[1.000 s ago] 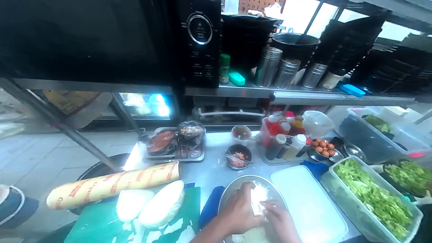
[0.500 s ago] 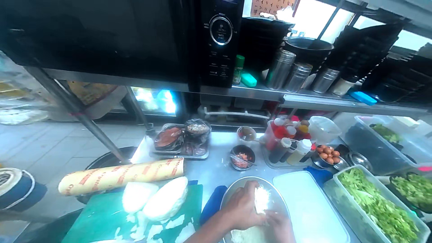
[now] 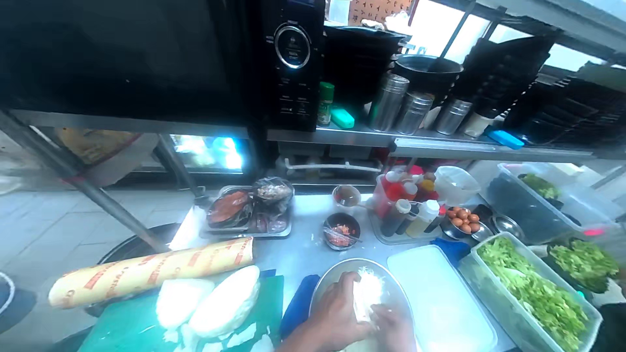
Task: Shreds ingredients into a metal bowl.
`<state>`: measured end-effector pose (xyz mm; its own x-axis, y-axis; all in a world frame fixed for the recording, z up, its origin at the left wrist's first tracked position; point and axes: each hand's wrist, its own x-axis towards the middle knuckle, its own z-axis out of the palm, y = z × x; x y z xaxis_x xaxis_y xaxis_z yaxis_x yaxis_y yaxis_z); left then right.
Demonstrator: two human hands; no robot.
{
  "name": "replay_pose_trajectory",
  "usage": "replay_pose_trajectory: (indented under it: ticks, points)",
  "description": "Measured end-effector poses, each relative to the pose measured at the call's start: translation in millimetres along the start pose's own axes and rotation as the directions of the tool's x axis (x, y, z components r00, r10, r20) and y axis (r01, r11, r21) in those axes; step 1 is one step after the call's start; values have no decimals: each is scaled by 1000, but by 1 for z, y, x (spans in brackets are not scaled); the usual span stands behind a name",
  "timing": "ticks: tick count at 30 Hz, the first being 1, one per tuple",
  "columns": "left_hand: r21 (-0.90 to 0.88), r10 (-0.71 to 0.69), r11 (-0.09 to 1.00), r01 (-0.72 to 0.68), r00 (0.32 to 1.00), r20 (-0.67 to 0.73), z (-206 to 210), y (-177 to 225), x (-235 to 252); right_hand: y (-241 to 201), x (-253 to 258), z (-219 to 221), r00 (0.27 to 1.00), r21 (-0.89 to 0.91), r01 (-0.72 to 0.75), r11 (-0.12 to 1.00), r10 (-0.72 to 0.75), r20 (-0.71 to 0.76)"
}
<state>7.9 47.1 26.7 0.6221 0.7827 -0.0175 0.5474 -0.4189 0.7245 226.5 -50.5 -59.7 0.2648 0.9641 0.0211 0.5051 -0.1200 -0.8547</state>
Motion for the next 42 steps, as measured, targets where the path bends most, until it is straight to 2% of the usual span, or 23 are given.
replay_pose_trajectory:
  ticks: [2,6,10,15,19,23,24,27,32,36,40,42]
  points:
    - [2,21,1000,-21,1000,3,-1,-1,-1,17,0,0,999,-63,-44,997,46,30]
    - [14,3,1000,-3,1000,-13,3,2,-5,-25,-4,-5,990,56,141,988,-140,-11]
    - [16,28,999,-28,1000,-13,2,0,-7,21,-6,3,1000,-67,21,998,-20,19]
    - [24,16,1000,-15,999,-46,9,0,-10,-24,-8,-3,987,58,158,986,-158,-16]
    - [32,38,999,-36,998,-53,7,-3,-11,20,-6,2,999,-64,12,998,-10,36]
    - [22,25,999,-24,997,-67,11,-1,-11,-24,-6,-4,987,74,162,984,-162,-4]
    - [21,18,1000,-17,998,-63,10,-1,-11,-20,-5,-1,988,87,156,984,-155,-19]
    - [32,13,999,-11,999,-53,7,-1,-11,21,-3,3,1000,-17,2,1000,-1,26]
    - [24,43,999,-41,995,-88,15,-4,-10,-24,-5,-3,989,133,146,980,-145,-18]
    - [26,63,998,-60,994,-92,10,-5,-11,19,-4,4,1000,24,17,1000,-17,11]
    - [33,36,999,-34,995,-90,13,-1,-12,-20,-7,-3,992,120,128,984,-128,-9]
    - [35,30,999,-28,996,-81,13,-2,-12,-2,-7,4,998,94,63,994,-61,-21]
